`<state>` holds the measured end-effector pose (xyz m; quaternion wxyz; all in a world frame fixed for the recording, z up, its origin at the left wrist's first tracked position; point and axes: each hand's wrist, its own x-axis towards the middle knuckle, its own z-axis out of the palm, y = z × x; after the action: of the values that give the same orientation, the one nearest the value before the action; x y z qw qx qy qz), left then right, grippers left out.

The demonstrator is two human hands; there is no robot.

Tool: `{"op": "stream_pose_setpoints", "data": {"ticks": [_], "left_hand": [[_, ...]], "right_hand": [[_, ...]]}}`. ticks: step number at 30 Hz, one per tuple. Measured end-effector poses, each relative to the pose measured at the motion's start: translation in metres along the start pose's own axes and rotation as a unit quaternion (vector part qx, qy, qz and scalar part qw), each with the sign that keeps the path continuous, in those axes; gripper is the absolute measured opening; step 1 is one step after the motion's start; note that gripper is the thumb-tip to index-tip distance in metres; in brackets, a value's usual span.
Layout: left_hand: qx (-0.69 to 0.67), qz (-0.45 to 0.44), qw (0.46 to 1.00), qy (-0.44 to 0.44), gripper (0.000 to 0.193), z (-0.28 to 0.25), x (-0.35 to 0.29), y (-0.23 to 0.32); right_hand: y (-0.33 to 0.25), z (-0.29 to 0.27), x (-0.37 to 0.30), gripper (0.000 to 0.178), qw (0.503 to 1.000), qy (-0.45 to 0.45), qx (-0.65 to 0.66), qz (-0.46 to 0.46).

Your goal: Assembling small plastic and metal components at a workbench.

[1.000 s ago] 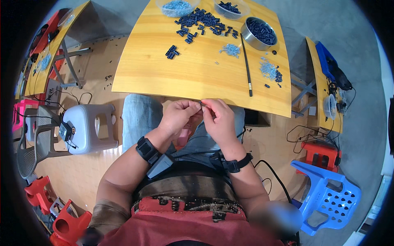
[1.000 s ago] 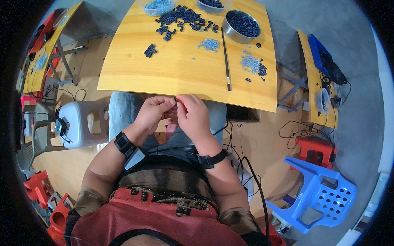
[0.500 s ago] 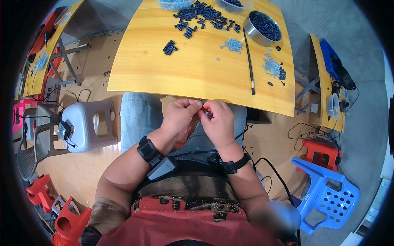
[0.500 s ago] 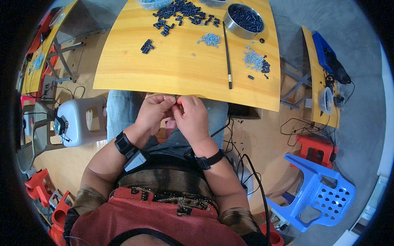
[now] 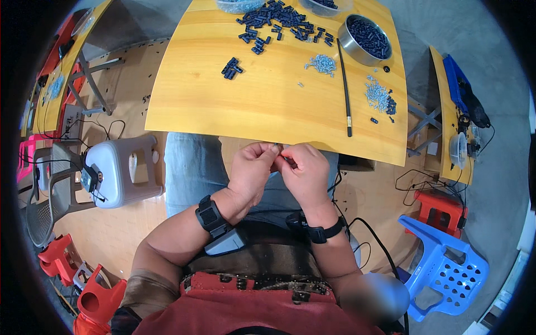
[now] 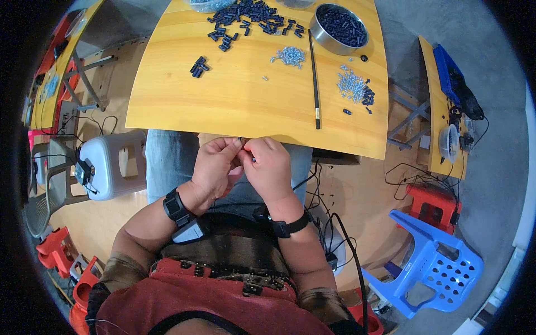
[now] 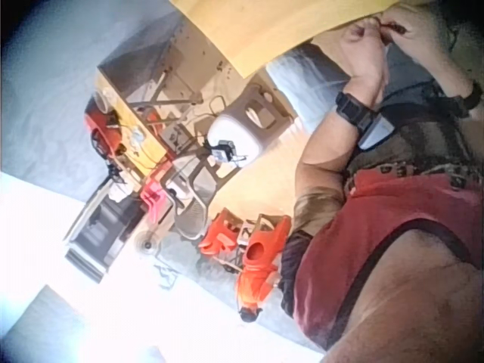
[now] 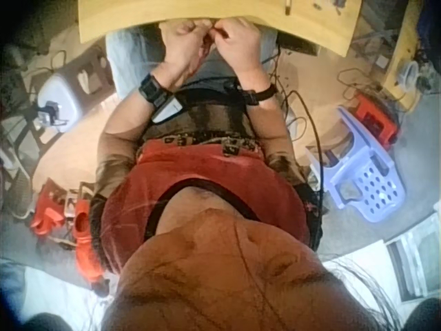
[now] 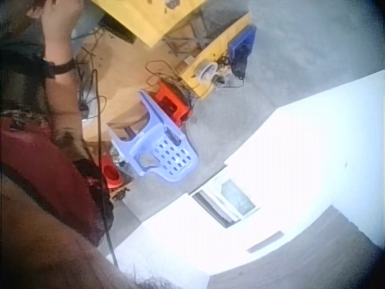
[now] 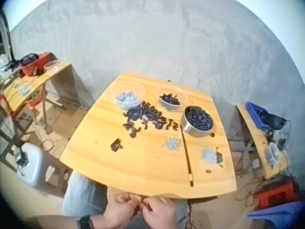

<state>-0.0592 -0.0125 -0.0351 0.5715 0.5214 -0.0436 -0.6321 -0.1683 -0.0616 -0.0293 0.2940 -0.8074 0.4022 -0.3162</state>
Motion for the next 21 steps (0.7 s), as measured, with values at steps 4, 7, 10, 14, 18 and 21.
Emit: {"op": "stream_pose_setpoints", "data": {"ticks": [4,7,10,14,18,21], "left_hand": [[-0.026,0.002,0.999,0.021,0.016,0.002,0.001,-0.003],[-0.032,-0.004,0.999,0.024,0.017,0.001,0.005,-0.006],[-0.017,0.011,1.000,-0.005,0.019,0.000,0.003,0.002],[-0.015,-0.009,0.999,0.036,0.019,0.005,0.000,0.011],[0.065,-0.028,0.992,-0.109,0.020,-0.014,-0.003,0.006],[0.109,-0.095,0.983,-0.111,0.029,-0.008,-0.012,0.003]], "right_hand": [[0.001,-0.001,0.002,0.014,1.000,0.002,0.008,0.010],[0.005,-0.002,0.003,0.015,1.000,0.003,0.002,0.009],[-0.003,-0.005,0.008,0.017,0.999,-0.016,0.017,0.046],[-0.005,-0.008,0.011,0.033,0.998,-0.051,-0.001,0.047],[0.007,-0.018,-0.002,0.027,0.997,-0.062,0.008,-0.038],[0.025,-0.042,-0.023,0.022,0.981,-0.124,0.113,0.100]]}}
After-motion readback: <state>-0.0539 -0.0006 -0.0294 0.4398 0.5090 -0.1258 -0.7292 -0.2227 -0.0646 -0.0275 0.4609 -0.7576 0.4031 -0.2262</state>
